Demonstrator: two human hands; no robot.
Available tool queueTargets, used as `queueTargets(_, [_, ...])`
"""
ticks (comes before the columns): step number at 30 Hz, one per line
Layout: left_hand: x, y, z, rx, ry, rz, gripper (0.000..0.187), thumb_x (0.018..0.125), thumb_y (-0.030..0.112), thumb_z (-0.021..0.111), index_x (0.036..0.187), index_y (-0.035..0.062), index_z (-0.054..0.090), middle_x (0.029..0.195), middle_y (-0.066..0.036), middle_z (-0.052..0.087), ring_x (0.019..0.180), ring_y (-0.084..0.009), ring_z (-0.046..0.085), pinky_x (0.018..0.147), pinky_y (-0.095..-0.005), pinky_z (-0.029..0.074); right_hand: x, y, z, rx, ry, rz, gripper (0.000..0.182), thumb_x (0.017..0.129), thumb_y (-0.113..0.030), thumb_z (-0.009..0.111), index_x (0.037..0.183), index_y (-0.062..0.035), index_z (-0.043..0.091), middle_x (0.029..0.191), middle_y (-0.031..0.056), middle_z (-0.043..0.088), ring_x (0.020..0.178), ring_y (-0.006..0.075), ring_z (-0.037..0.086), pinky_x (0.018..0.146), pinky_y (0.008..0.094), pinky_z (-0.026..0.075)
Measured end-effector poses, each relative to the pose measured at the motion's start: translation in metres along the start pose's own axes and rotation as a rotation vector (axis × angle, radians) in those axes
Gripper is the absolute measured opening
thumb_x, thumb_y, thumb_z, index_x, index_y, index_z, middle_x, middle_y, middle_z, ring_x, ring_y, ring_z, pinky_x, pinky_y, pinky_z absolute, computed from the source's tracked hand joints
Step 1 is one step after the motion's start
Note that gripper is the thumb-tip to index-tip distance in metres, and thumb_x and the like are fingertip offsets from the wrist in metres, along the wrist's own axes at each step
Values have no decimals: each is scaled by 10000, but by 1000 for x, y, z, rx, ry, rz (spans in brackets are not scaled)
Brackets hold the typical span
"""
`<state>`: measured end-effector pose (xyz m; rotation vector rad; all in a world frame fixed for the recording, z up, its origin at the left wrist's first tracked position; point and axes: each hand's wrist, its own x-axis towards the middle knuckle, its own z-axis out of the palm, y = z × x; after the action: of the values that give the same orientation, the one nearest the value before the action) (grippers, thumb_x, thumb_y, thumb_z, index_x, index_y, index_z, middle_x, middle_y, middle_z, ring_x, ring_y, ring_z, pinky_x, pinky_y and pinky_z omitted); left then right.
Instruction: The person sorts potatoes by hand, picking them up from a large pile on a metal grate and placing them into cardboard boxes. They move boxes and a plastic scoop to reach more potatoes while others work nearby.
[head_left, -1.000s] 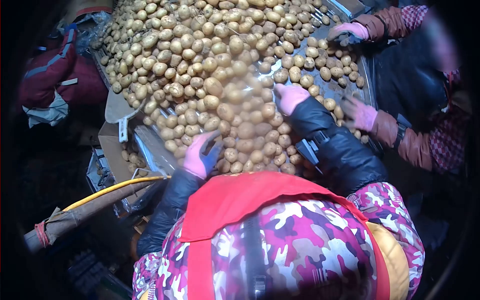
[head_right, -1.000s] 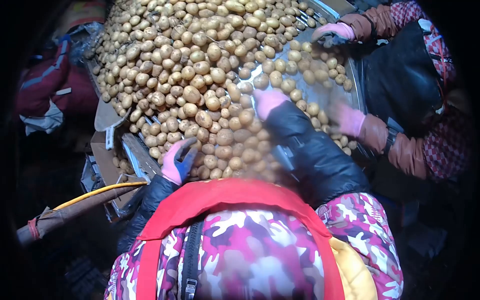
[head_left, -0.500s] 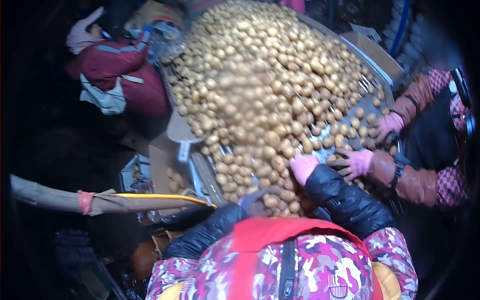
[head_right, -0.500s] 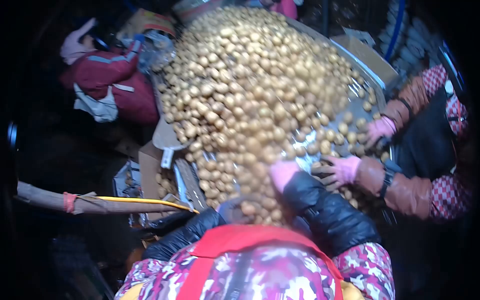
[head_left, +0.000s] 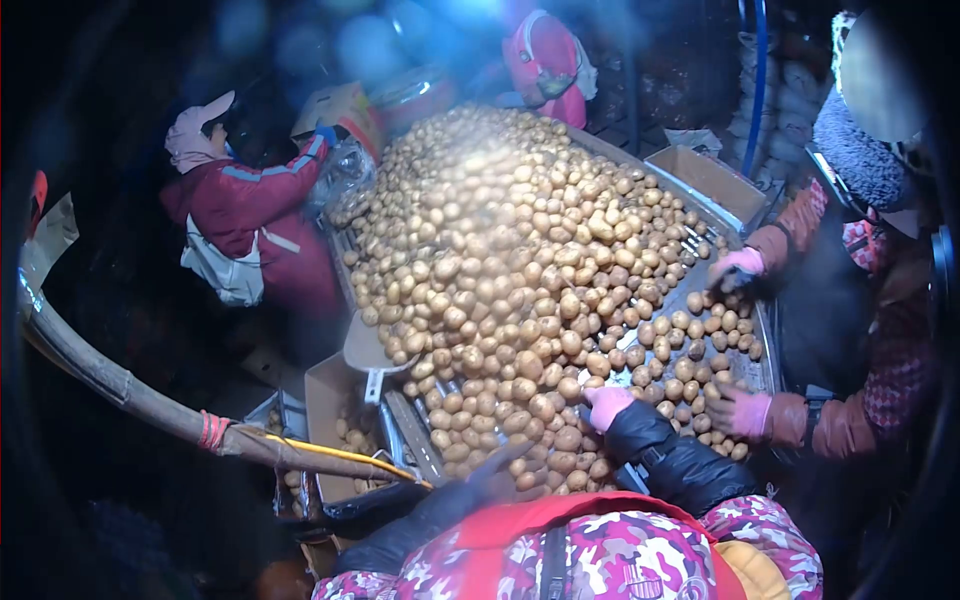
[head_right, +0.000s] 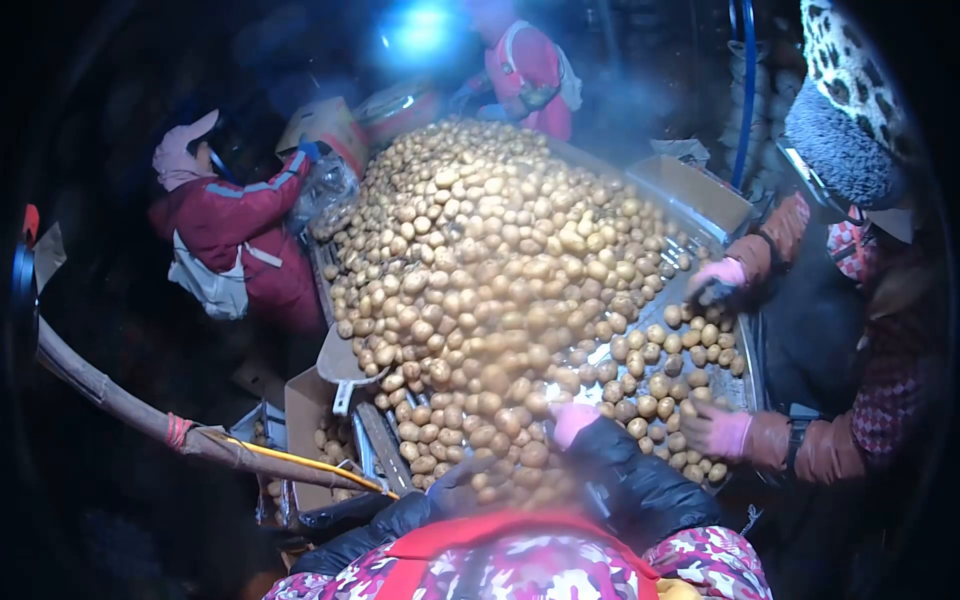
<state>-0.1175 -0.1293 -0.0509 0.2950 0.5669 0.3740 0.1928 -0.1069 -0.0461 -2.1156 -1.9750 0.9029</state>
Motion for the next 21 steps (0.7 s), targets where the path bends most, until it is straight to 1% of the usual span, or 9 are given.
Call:
queueTargets(4, [9,10,17,-33,146,-92,738,1085,606,374,1632,113,334,1601,-130,437,1441,-376,464,1209,-633,354,-23,3,20,259,359,-162,439,981,-394,630,1330,-133,688,1110,189,747,1039,378,718,886,481,564])
queueTargets(6, [13,15,7,-44,25,-124,782,1052,684,367,1601,127,386,1545,-113,511,1410,-371,501,1197,-634,368,-41,-28,5,420,275,-325,487,982,-384,642,1406,-143,644,1106,190,743,1013,377,719,868,463,567])
queueTargets(7, [32,11,-28,-202,-284,-128,748,1052,672,389,1571,135,420,1530,-103,526,1402,-371,506,1171,-635,395,-51,-48,-8,358,126,-401,507,984,-385,642,1427,-139,622,1097,192,739,995,382,716,851,463,566])
queueTargets(9, [26,-1,-40,-177,-213,-70,656,1054,623,445,1503,147,486,1492,-101,559,1370,-370,533,1104,-621,461,-52,-71,-9,351,-16,-556,516,985,-379,646,1437,-134,599,1056,191,726,946,392,708,815,470,561])
queueTargets(10, [18,9,-9,42,137,-43,598,1057,586,481,1465,151,519,1469,-109,576,1346,-370,553,1062,-606,499,-48,-72,-2,387,9,-631,505,983,-372,649,1426,-134,599,1024,187,717,914,397,702,797,477,557])
queueTargets(12, [9,26,36,-58,447,-205,522,1096,473,474,1482,126,522,1373,-120,628,1267,-306,601,1022,-497,524,-30,-64,9,356,145,-590,459,972,-354,661,1358,-108,624,1006,191,698,913,402,690,801,487,551])
queueTargets(14, [20,12,-25,-525,-248,-296,458,1096,397,503,1458,120,552,1335,-129,647,1279,-325,593,1002,-498,530,-15,-53,20,255,369,-519,409,953,-317,668,1282,-76,639,1066,194,694,978,405,684,824,495,546])
queueTargets(16, [17,8,-31,-297,159,-173,533,1087,425,516,1544,157,456,1446,-158,573,1324,-362,562,1028,-525,520,-2,-51,26,165,406,-606,417,935,-290,668,1283,-63,628,1221,212,666,1108,407,660,884,485,546])
queueTargets(21, [24,16,-30,-263,-203,-139,694,1090,519,406,1681,215,206,1699,-106,298,1465,-345,433,1130,-485,438,56,-30,39,-129,292,-686,547,919,-342,689,1409,-127,578,1474,188,548,1369,375,526,1141,524,411])
